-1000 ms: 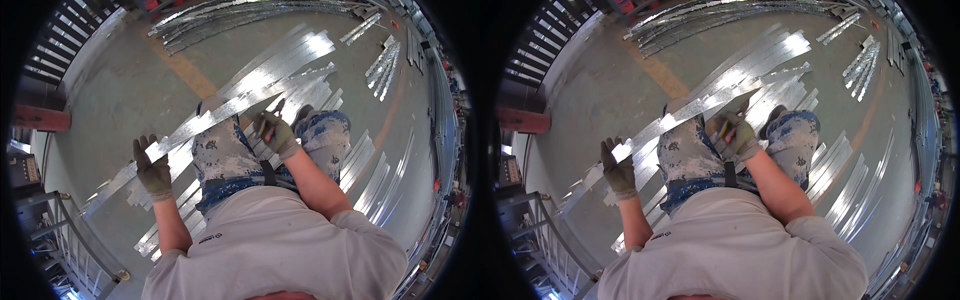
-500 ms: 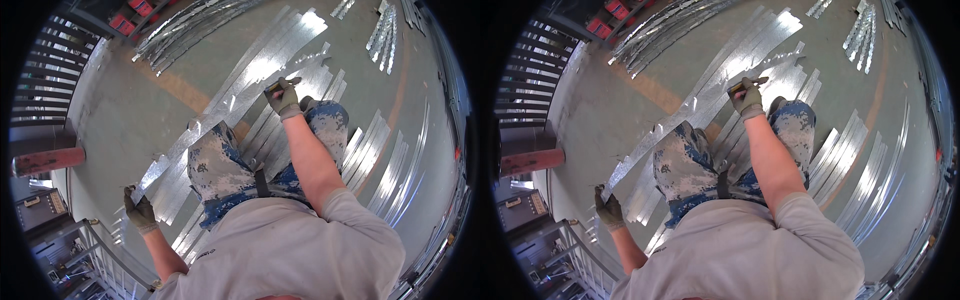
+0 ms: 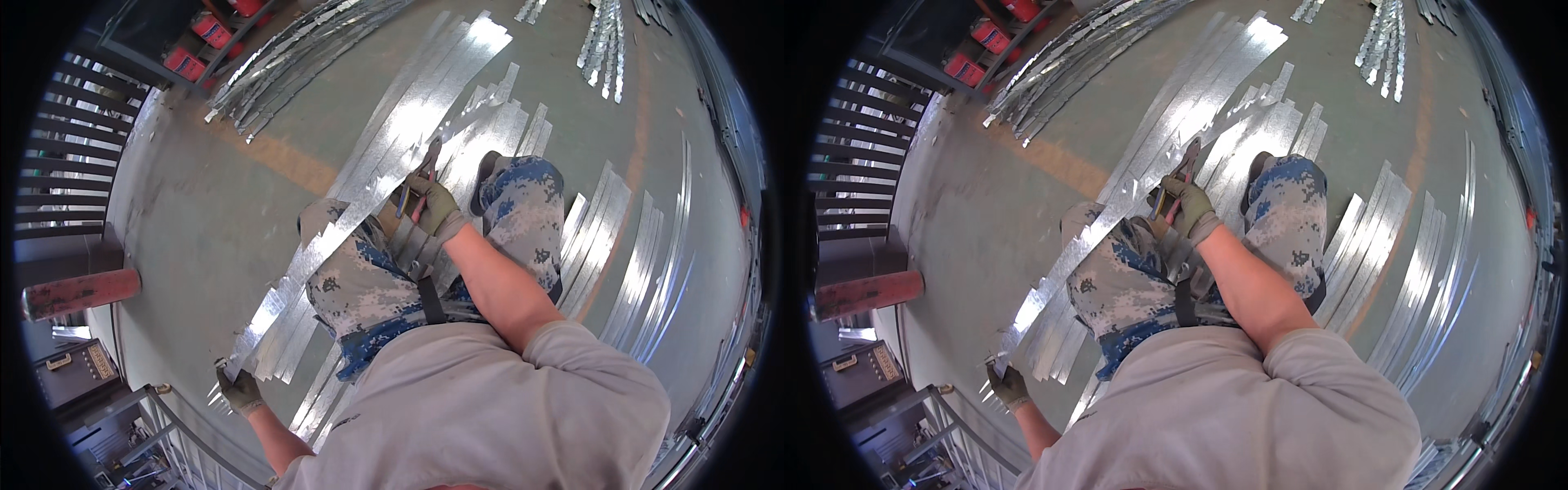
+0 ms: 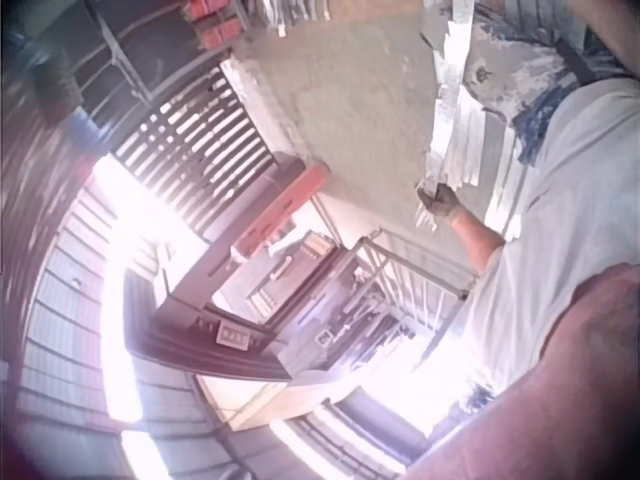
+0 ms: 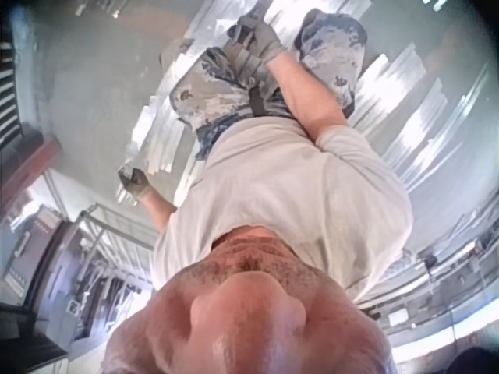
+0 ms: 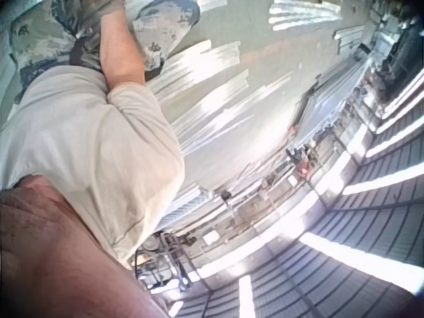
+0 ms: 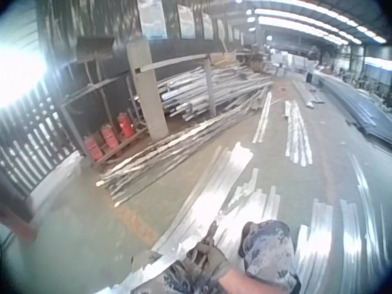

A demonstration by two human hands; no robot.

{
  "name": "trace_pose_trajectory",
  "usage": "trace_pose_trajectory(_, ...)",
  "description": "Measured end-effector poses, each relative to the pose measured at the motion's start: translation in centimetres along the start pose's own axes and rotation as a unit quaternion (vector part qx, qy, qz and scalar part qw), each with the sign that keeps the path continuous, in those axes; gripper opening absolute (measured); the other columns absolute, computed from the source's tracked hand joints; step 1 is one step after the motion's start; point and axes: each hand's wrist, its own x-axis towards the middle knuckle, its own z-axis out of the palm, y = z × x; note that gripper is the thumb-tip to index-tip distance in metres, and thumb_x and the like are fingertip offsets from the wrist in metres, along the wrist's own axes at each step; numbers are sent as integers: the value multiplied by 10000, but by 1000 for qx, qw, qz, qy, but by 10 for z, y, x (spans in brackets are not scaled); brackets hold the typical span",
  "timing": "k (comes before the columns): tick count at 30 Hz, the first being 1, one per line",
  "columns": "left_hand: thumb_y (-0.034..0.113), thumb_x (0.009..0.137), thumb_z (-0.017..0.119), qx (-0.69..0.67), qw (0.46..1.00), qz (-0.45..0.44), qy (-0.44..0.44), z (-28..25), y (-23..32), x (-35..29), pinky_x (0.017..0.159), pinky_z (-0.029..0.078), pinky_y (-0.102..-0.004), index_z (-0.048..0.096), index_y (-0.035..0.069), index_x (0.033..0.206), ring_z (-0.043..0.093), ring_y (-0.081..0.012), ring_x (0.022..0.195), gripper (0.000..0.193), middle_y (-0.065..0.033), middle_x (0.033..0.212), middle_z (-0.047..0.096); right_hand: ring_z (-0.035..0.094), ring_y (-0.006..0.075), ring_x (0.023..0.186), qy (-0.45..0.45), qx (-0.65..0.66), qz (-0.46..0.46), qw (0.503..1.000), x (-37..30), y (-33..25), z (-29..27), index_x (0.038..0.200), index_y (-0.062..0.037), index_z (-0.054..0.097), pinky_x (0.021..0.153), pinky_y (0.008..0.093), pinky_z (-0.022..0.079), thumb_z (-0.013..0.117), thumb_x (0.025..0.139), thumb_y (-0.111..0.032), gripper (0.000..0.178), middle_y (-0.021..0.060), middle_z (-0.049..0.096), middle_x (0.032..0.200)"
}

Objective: The person sits on the floor and uses tin snips to cut long metal strips into shorter pieces. The person repeatedly positions the snips, cuts, and places the cut pieces aside.

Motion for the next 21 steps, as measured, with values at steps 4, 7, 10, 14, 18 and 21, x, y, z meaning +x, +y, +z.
trace_pose_trajectory(4,148,1077,711,21,998,13,55,-24,-17,6,1161,578,-432,760,-22,1303,763,-270,1207,287,-147,1298,806,781,351,983,27,24,10,999,-6,12,-5,1188,-16,648,936,548,696,755,1040,-86,196,141,734,1064)
trace_pose_trajectory(7,214,1090,695,43,996,16,76,-45,-14,12,1142,586,-422,766,-26,1296,768,-263,1199,324,-146,1300,807,783,341,1003,21,5,26,999,-33,17,14,1190,-15,653,931,532,691,742,1046,-73,180,127,741,1075)
trace_pose_trajectory(10,298,1066,727,36,986,36,161,-66,6,10,1040,633,-391,794,31,1213,791,-255,1109,313,-120,1207,831,779,321,1063,-41,17,23,999,-56,40,24,1261,-25,666,982,480,670,705,1060,-35,205,126,758,1142)
trace_pose_trajectory(14,297,1055,724,78,955,38,284,-77,-20,10,997,660,-398,801,50,1190,797,-266,1066,292,-113,1181,833,775,277,1137,-99,-9,44,994,-98,41,52,1355,-29,681,1029,421,645,698,1073,-39,282,132,773,1234)
trace_pose_trajectory(18,288,1109,589,151,926,-9,347,-78,-52,5,979,624,-361,747,57,1308,752,-239,1138,344,-86,1276,788,775,262,1129,-89,-29,43,995,-94,38,45,1333,-29,695,1009,395,643,714,1068,-26,266,117,781,1208)
trace_pose_trajectory(21,349,1082,600,213,937,-62,271,-69,-69,-6,1010,574,-372,673,42,1411,703,-245,1199,456,-113,1369,725,776,245,1114,-76,-42,33,996,-86,35,43,1286,-28,699,991,384,642,716,1063,-11,225,105,779,1184)
